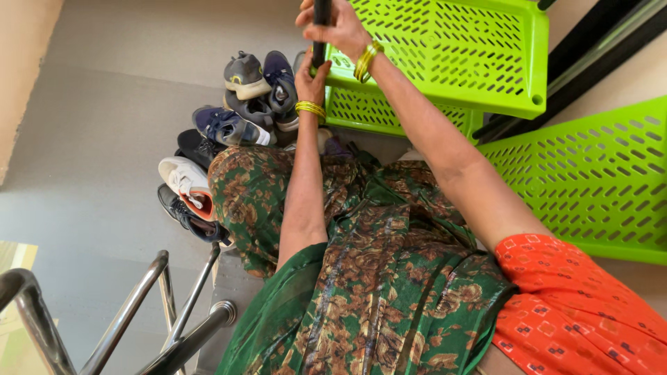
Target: The person kneels beside a green plastic shoe rack on a stair landing and wipes its perforated shelves with a cloth. They then pull the rack apart, detach the black support tubes from the shelf baskets, and continue wiping the separated shelves and tubes.
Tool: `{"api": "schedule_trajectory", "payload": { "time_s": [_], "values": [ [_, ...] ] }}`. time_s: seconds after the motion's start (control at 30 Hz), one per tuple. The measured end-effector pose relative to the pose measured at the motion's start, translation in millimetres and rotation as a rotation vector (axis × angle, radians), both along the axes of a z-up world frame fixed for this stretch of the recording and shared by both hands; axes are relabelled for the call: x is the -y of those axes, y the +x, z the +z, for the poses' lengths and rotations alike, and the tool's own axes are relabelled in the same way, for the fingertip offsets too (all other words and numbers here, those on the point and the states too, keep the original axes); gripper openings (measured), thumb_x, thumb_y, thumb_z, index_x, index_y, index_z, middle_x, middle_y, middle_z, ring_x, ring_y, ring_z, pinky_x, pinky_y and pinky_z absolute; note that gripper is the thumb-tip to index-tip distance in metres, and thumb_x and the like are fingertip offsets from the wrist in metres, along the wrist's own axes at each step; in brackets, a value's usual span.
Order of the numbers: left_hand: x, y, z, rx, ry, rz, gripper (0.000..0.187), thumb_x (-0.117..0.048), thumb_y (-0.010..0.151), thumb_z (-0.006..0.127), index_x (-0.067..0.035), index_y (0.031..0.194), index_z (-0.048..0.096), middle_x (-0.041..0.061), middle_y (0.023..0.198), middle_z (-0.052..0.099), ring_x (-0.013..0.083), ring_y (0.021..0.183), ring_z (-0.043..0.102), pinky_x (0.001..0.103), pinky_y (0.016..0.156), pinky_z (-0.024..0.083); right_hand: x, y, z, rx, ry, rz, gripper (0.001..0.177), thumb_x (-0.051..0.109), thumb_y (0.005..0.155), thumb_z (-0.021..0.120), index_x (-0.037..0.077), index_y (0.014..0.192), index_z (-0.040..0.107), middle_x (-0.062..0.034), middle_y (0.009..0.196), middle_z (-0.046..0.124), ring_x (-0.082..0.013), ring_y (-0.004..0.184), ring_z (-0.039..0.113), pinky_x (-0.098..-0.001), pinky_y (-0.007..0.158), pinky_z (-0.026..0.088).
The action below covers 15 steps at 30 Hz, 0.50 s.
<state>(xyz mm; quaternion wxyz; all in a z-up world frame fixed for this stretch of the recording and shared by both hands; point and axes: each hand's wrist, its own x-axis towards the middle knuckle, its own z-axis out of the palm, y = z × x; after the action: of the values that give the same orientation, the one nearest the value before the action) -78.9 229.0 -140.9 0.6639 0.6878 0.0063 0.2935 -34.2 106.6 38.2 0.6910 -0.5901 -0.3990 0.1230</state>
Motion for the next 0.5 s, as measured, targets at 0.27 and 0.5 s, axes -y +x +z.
{"api": "schedule_trajectory", "payload": {
  "time_s": [0.27,0.5],
  "values": [
    [4,5,-21,0.106,-0.05,0.004,0.047,-0.002,0.092,0.069,0.003,0.137,0.058,0.01,0.126,0.071,0.0137,0.114,0.064,0.028,0.098,0.051,-58,-5,-19,0.024,-0.118,-0.284,0.038,0.017,0.097,0.081,0.004,0.074,0.054,-0.0011,0.056,0.056,-0.0097,0.046,0.055,-0.0277,0.044,0.045],
    [16,-5,0,-0.134,-0.077,0.133,0.052,-0.001,0.084,0.078,0.002,0.134,0.064,0.015,0.118,0.076,0.0156,0.099,0.069,0.033,0.088,0.056,-75,9,-55,0.163,-0.03,-0.827,0.031,0.019,0.092,0.08,0.004,0.068,0.067,0.0005,0.054,0.061,-0.0073,0.044,0.055,-0.0268,0.039,0.038]
  ]
}}
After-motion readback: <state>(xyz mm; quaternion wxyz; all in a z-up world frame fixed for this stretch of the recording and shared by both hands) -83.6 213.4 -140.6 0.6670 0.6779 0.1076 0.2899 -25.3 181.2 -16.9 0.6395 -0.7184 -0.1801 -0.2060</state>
